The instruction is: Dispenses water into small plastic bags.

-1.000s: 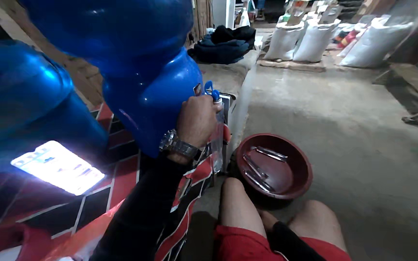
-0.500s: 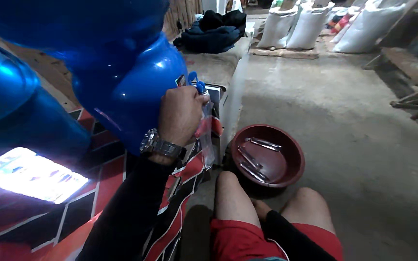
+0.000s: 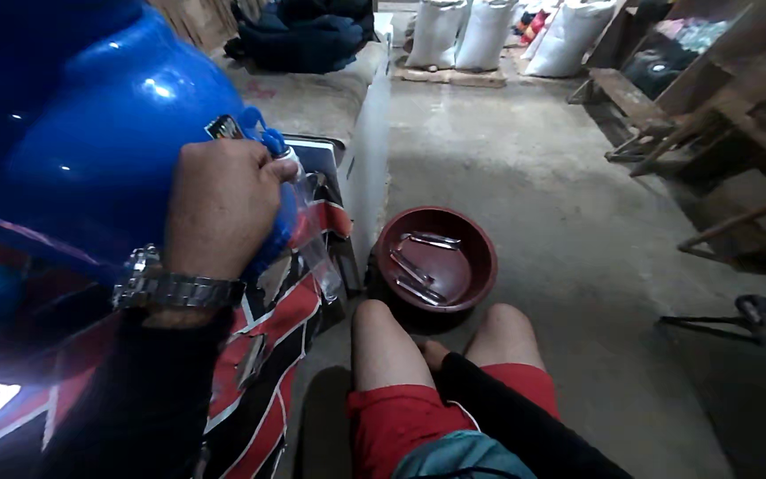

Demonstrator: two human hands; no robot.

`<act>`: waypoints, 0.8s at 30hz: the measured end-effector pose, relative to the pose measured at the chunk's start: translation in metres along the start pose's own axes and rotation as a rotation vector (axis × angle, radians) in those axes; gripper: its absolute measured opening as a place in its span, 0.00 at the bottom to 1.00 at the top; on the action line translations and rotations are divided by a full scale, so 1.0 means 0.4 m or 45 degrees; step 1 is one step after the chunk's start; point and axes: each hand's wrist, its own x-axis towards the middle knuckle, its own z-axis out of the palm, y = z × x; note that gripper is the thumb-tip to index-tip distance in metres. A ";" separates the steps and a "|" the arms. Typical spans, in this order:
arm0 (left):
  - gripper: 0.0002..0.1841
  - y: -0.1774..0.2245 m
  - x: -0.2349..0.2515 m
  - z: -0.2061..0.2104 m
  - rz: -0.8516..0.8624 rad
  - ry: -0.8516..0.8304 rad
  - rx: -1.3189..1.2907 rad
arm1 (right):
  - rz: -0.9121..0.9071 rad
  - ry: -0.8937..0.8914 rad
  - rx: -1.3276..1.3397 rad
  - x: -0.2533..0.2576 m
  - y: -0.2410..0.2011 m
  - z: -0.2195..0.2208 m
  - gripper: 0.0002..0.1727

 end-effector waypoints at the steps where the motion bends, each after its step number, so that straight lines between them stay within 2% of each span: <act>1: 0.23 0.002 0.001 0.002 -0.001 0.004 0.006 | -0.006 0.005 0.000 0.004 0.004 0.000 0.25; 8: 0.23 -0.011 0.005 0.003 0.014 -0.011 -0.002 | 0.033 -0.016 -0.002 0.033 0.023 0.010 0.26; 20: 0.23 -0.012 0.004 0.009 0.010 -0.001 -0.002 | 0.063 -0.069 0.008 -0.009 -0.016 -0.018 0.26; 24: 0.25 -0.020 0.005 0.015 0.011 -0.004 -0.022 | 0.040 -0.019 0.017 0.031 0.013 0.005 0.26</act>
